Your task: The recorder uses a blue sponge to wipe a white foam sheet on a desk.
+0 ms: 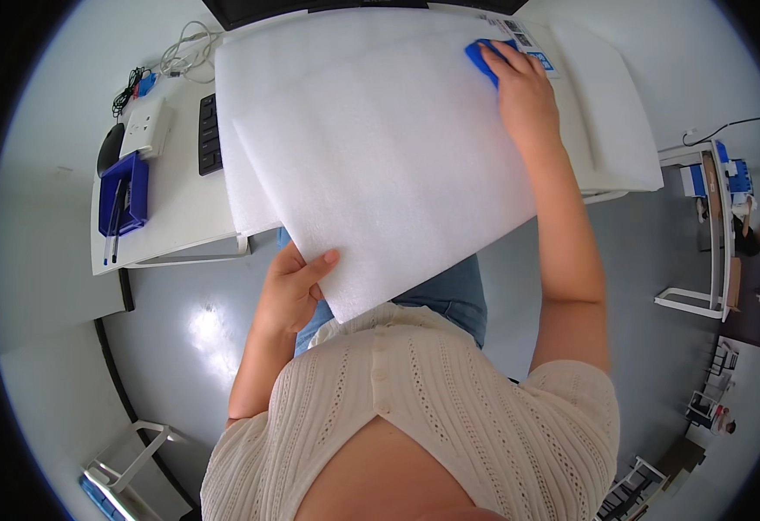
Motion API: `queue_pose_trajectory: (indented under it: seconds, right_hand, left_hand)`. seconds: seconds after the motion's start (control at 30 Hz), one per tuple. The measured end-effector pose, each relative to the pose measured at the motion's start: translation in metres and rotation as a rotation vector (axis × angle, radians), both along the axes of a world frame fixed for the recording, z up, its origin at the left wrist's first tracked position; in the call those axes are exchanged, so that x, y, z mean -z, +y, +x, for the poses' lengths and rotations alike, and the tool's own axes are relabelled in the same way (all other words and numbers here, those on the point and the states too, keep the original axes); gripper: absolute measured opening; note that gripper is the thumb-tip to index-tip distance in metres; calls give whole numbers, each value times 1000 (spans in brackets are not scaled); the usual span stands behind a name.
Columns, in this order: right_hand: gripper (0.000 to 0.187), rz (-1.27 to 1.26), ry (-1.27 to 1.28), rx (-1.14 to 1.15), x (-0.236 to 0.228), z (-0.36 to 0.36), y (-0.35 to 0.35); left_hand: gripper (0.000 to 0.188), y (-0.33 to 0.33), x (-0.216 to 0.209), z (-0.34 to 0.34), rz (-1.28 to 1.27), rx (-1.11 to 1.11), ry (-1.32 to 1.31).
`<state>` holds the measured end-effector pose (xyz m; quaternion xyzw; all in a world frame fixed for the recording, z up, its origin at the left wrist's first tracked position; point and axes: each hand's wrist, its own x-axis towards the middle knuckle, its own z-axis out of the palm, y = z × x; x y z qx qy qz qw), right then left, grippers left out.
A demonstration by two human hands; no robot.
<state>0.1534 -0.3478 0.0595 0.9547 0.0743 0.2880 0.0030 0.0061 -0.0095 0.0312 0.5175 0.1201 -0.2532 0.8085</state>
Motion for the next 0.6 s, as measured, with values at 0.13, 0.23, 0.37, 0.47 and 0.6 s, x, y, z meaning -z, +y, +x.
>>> queue_pose_trajectory:
  seconds: [0.13,0.23,0.37,0.47,0.6]
  right_hand:
    - [41,198,143,160,6,6,-39]
    - [35,206,569,377,10,9,-77]
    - [37,273,273,465,-9,-10,-89]
    - [39,189,-188,60,-48,-36,-2]
    - [39,87,105,-730,-47,-78,136]
  left_hand:
    - [34,3,2,0,-18,10,11]
    - [34,-1,-7,0,-8,31,31]
    - [42,7,-4,7,82,119,2]
    - [48,8,-1,12,9,106,50]
    - [40,-5,-1,12,-116,0,144]
